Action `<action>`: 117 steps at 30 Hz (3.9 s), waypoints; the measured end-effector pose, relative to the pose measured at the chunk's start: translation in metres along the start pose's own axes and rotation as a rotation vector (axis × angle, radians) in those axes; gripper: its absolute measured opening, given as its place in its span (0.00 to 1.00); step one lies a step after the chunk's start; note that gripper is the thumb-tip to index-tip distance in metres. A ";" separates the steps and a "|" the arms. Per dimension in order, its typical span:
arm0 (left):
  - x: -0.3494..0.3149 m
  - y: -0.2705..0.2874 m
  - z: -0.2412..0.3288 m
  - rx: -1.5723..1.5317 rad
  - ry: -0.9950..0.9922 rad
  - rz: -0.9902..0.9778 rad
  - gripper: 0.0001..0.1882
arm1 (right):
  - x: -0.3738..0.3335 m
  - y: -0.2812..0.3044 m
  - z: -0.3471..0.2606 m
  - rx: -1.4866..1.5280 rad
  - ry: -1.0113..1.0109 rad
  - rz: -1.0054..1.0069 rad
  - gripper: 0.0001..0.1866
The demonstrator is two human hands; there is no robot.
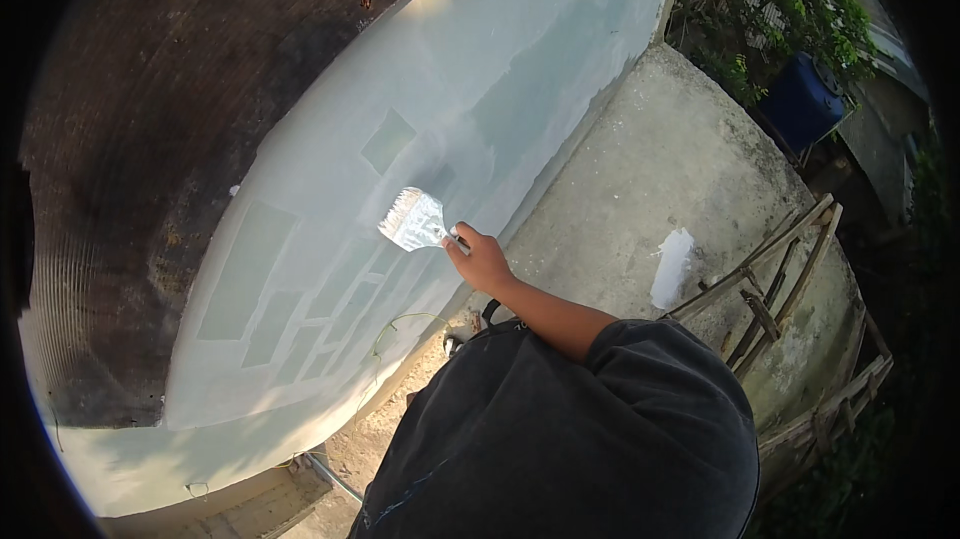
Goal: Painting a wall with a brush.
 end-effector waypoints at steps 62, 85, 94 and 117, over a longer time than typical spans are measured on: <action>0.020 0.071 -0.031 -0.150 -0.063 0.040 0.13 | -0.108 -0.066 0.026 0.265 -0.485 -0.125 0.10; 0.056 0.134 -0.204 -0.079 -0.018 0.012 0.14 | -0.283 -0.233 -0.081 -0.044 -0.090 -0.488 0.11; 0.049 0.128 -0.223 -0.139 0.047 0.015 0.13 | -0.299 -0.273 -0.138 -0.100 0.081 -0.581 0.17; 0.045 0.132 -0.250 -0.162 0.030 0.020 0.15 | -0.280 -0.270 -0.125 -0.115 0.016 -0.577 0.13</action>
Point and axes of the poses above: each hand's wrist, its own x-axis towards the middle knuckle, its own y-axis out of the back of the hand, z = x × y, the point moved 9 cm from there along x, towards the middle knuckle, and after that the axes turned 11 degrees about z, right-handed, at the moved point
